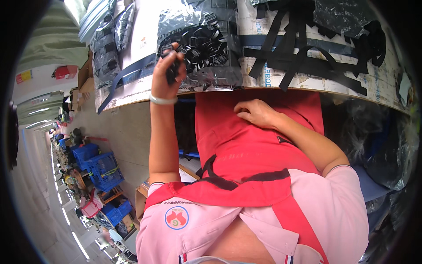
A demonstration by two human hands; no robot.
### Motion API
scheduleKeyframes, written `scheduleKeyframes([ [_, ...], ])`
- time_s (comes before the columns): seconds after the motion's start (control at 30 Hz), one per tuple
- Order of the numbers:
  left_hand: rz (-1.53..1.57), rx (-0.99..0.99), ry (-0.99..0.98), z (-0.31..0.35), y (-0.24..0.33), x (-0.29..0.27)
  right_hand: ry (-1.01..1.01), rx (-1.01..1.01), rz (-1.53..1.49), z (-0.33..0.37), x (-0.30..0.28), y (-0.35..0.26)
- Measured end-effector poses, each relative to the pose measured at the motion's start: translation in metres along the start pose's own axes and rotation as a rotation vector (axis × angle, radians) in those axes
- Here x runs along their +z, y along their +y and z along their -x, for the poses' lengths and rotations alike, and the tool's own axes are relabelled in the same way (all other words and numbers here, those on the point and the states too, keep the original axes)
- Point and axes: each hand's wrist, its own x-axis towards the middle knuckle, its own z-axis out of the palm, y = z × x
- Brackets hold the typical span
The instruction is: Thread plastic buckles onto nylon straps at an industrial workstation.
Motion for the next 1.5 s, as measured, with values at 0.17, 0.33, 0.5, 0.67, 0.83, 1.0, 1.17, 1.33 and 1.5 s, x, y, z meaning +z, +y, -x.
scheduleKeyframes([
  [0.17,-0.102,-0.080,-0.060,0.056,-0.039,0.026,0.232,-0.149,-0.297,0.000,-0.023,-0.065],
  [0.33,-0.370,0.014,-0.103,0.070,-0.071,0.029,0.328,-0.121,-0.348,-0.009,-0.045,-0.098],
  [0.5,-0.377,-0.137,-0.112,0.083,-0.091,0.033,0.271,-0.154,-0.260,-0.007,-0.035,-0.074],
  [0.67,-0.348,-0.178,-0.032,0.096,-0.100,0.034,0.205,0.131,-0.502,0.013,-0.037,-0.074],
  [0.83,-0.142,-0.331,-0.058,0.100,-0.117,0.030,0.267,-0.144,-0.013,0.036,-0.032,-0.063],
  [1.0,0.535,-0.560,0.008,0.108,-0.131,0.010,0.627,-0.204,0.537,0.072,-0.076,-0.057],
  [1.17,0.478,-0.603,-0.142,0.105,-0.142,0.010,0.667,-0.153,0.845,0.072,-0.098,-0.013],
  [1.33,0.248,-0.502,-0.174,0.102,-0.129,0.033,0.854,-0.461,0.865,0.057,-0.121,-0.020],
  [1.5,0.024,-0.391,0.027,0.106,-0.125,0.038,0.843,-0.716,0.902,0.067,-0.126,-0.121],
])
